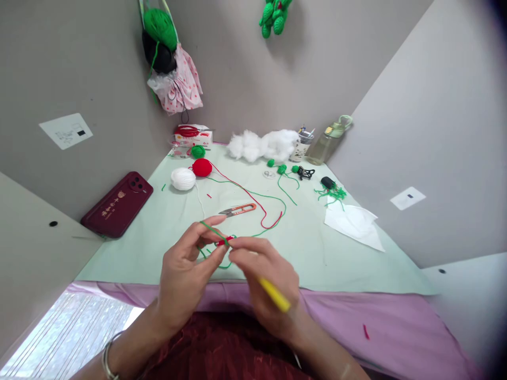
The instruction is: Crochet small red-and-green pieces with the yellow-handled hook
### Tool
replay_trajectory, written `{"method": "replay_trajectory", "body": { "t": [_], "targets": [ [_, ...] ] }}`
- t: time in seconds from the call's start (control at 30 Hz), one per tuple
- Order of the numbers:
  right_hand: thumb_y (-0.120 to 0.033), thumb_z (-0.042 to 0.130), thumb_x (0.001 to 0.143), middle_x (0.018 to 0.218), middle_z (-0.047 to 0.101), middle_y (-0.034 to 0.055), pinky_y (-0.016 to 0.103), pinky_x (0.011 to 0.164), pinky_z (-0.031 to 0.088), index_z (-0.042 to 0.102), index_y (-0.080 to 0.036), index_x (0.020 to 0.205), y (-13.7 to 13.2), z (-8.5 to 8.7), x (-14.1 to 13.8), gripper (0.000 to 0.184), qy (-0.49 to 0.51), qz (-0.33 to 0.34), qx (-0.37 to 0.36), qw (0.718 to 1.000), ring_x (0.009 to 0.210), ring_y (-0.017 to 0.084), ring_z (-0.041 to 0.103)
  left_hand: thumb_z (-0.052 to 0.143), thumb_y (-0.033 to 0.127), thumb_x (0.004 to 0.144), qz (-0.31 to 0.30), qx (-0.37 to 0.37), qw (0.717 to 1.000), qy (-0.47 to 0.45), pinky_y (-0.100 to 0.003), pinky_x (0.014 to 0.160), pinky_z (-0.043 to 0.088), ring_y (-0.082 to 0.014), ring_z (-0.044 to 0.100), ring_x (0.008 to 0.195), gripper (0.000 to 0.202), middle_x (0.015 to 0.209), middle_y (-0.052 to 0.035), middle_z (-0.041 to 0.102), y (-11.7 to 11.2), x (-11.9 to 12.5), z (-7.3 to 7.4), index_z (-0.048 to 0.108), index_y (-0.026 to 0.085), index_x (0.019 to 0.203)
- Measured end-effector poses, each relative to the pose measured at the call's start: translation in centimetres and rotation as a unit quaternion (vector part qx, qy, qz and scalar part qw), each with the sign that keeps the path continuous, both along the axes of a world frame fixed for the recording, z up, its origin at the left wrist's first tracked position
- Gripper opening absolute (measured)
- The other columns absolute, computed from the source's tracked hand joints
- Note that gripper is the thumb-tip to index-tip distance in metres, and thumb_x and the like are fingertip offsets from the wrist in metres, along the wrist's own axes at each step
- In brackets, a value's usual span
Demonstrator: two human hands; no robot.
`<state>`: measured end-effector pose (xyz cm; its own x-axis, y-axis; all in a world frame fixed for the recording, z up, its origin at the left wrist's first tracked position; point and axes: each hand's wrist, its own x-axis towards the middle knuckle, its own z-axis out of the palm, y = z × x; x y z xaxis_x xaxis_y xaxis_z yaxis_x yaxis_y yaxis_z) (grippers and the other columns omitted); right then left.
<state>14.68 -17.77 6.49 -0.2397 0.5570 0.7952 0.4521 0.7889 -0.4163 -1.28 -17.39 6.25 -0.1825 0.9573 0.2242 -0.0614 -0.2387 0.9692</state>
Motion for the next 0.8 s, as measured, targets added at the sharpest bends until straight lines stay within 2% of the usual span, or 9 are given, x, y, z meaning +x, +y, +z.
{"method": "replay_trajectory", "body": {
  "t": [0.1, 0.17, 0.23, 0.33, 0.43, 0.57, 0.67, 0.8],
  "targets": [
    [-0.004, 0.056, 0.096, 0.109, 0.079, 0.0101, 0.029, 0.081, 0.068, 0.073, -0.022, 0.11, 0.6, -0.7, -0.2, 0.028, -0.092, -0.053, 0.152, 0.983, 0.095, 0.019, 0.078, 0.088, 0.026, 0.082, -0.046, -0.077, 0.994, -0.065, -0.018, 0.074, 0.054, -0.0107, 0.063, 0.076, 0.038, 0.08, 0.0037, 0.065, 0.6, -0.2, 0.3, 0.08, 0.027, 0.119],
    [-0.004, 0.054, 0.097, 0.11, 0.079, 0.0134, 0.03, 0.082, 0.069, 0.073, -0.019, 0.107, 0.8, -1.0, -0.3, 0.026, -0.129, -0.056, 0.196, 0.971, 0.096, 0.02, 0.077, 0.089, 0.026, 0.08, -0.075, -0.117, 0.984, -0.112, -0.016, 0.073, 0.053, -0.0094, 0.061, 0.076, 0.041, 0.082, 0.0036, 0.064, 0.9, -0.4, 0.6, 0.081, 0.028, 0.12],
    [-0.004, 0.051, 0.098, 0.111, 0.078, 0.0158, 0.031, 0.083, 0.069, 0.073, -0.017, 0.106, 0.6, -0.9, -0.3, 0.027, -0.142, -0.048, 0.209, 0.966, 0.098, 0.02, 0.076, 0.09, 0.026, 0.078, -0.109, -0.155, 0.969, -0.158, -0.015, 0.07, 0.052, -0.0086, 0.06, 0.074, 0.043, 0.083, 0.0029, 0.064, 0.9, -0.6, 0.9, 0.081, 0.027, 0.12],
    [-0.005, 0.052, 0.099, 0.113, 0.078, 0.0135, 0.03, 0.083, 0.068, 0.072, -0.019, 0.113, 0.0, -0.5, -0.3, 0.028, -0.121, -0.047, 0.149, 0.98, 0.1, 0.019, 0.076, 0.089, 0.026, 0.077, -0.138, -0.181, 0.956, -0.184, -0.017, 0.066, 0.052, -0.0085, 0.06, 0.07, 0.042, 0.082, 0.0023, 0.063, 0.7, -0.5, 1.0, 0.082, 0.025, 0.119],
    [-0.003, 0.055, 0.099, 0.116, 0.075, 0.0115, 0.029, 0.085, 0.067, 0.071, -0.02, 0.122, -0.6, -0.4, -0.2, 0.032, -0.086, -0.058, 0.062, 0.993, 0.104, 0.019, 0.075, 0.088, 0.025, 0.079, -0.134, -0.144, 0.968, -0.155, -0.019, 0.071, 0.054, -0.0101, 0.063, 0.073, 0.041, 0.082, 0.0032, 0.062, 0.6, -0.3, 0.6, 0.082, 0.026, 0.119],
    [-0.004, 0.056, 0.099, 0.096, 0.072, 0.0069, 0.028, 0.07, 0.062, 0.074, -0.022, 0.12, -0.4, -1.1, 0.0, 0.033, -0.07, -0.07, 0.08, 0.992, 0.083, 0.017, 0.07, 0.088, 0.026, 0.081, -0.122, -0.102, 0.98, -0.12, -0.02, 0.074, 0.055, -0.0119, 0.063, 0.078, 0.049, 0.086, 0.0033, 0.064, 0.6, -0.1, 0.1, 0.077, 0.03, 0.128],
    [-0.006, 0.055, 0.101, 0.091, 0.069, 0.0047, 0.026, 0.066, 0.058, 0.074, -0.024, 0.12, 0.0, -1.5, 0.0, 0.032, -0.004, -0.017, 0.034, 0.999, 0.078, 0.015, 0.068, 0.086, 0.028, 0.084, -0.088, -0.084, 0.99, -0.077, -0.021, 0.079, 0.054, -0.0117, 0.062, 0.08, 0.051, 0.086, 0.0041, 0.063, 0.4, 0.0, 0.0, 0.074, 0.032, 0.133],
    [-0.014, 0.059, 0.101, 0.096, 0.07, 0.0041, 0.03, 0.076, 0.061, 0.072, -0.026, 0.116, -0.1, -1.3, -0.4, 0.022, 0.115, 0.049, -0.061, 0.99, 0.088, 0.017, 0.069, 0.087, 0.028, 0.084, -0.034, -0.035, 0.998, -0.029, -0.024, 0.091, 0.051, -0.0128, 0.064, 0.088, 0.046, 0.089, 0.0043, 0.065, 0.1, 0.2, 0.3, 0.076, 0.033, 0.129]
  ]
}}
